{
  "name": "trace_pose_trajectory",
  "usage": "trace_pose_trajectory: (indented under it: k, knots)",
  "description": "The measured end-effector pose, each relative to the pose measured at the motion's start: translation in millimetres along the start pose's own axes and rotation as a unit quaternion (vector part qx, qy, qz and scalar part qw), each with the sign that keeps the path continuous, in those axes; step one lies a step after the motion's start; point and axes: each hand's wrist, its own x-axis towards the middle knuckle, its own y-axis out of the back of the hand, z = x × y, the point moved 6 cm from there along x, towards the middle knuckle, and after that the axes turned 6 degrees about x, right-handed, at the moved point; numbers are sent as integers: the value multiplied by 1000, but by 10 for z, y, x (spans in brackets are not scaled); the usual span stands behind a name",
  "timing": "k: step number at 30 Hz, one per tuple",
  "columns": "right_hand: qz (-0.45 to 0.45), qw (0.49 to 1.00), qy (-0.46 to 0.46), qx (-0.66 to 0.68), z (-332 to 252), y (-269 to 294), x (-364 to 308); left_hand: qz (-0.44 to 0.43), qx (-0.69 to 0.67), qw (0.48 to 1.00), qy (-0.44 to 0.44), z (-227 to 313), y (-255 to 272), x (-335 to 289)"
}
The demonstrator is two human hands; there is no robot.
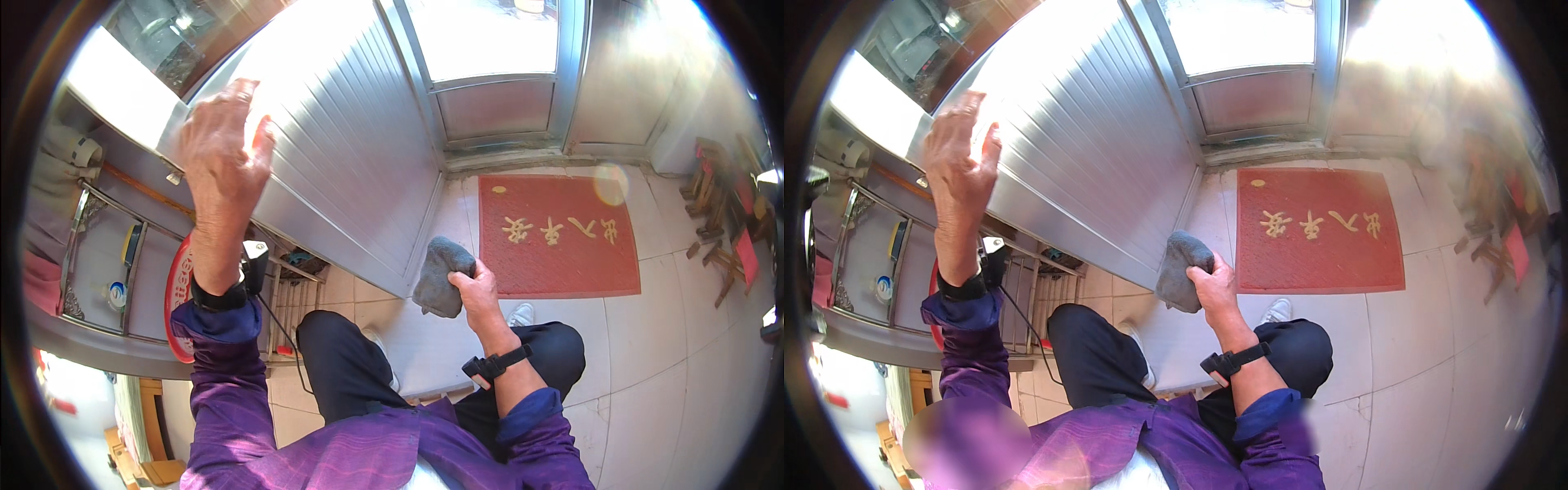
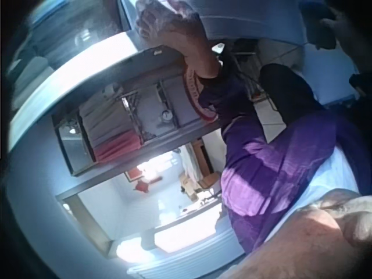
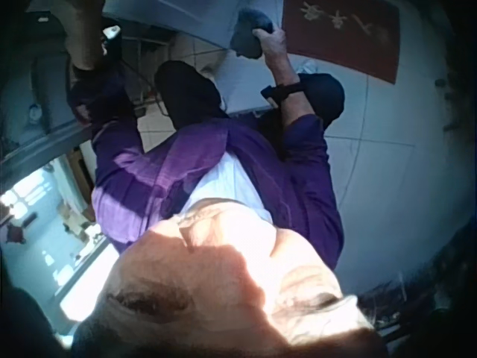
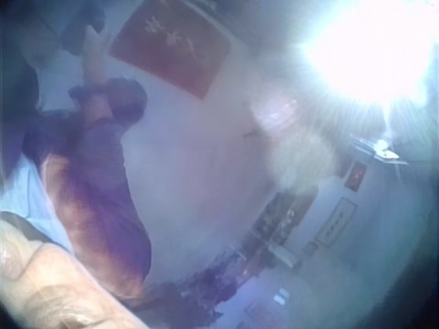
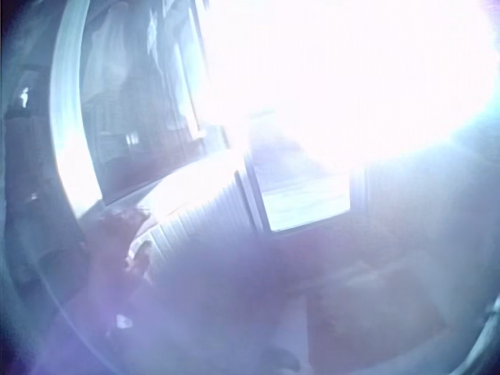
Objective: The person wipes the surface of a metal door with a grey cloth, moving the cloth in circular and vertical motions across the door's panels and around the handle.
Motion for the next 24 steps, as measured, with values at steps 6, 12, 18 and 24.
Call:
trace_pose_trajectory:
  k: [6,12,18,24]
  knots:
    - [6,1000,-18,-13,21,-26,3,-4,22,999,-26,-159,-78,54]
    - [-9,1000,-10,-20,59,-20,23,-28,-146,989,25,-154,-163,102]
    - [-13,999,-31,-19,94,-16,34,-4,-77,996,-38,-151,-220,81]
    - [-14,999,-23,-33,103,-3,25,-17,-75,996,-33,-203,-280,59]
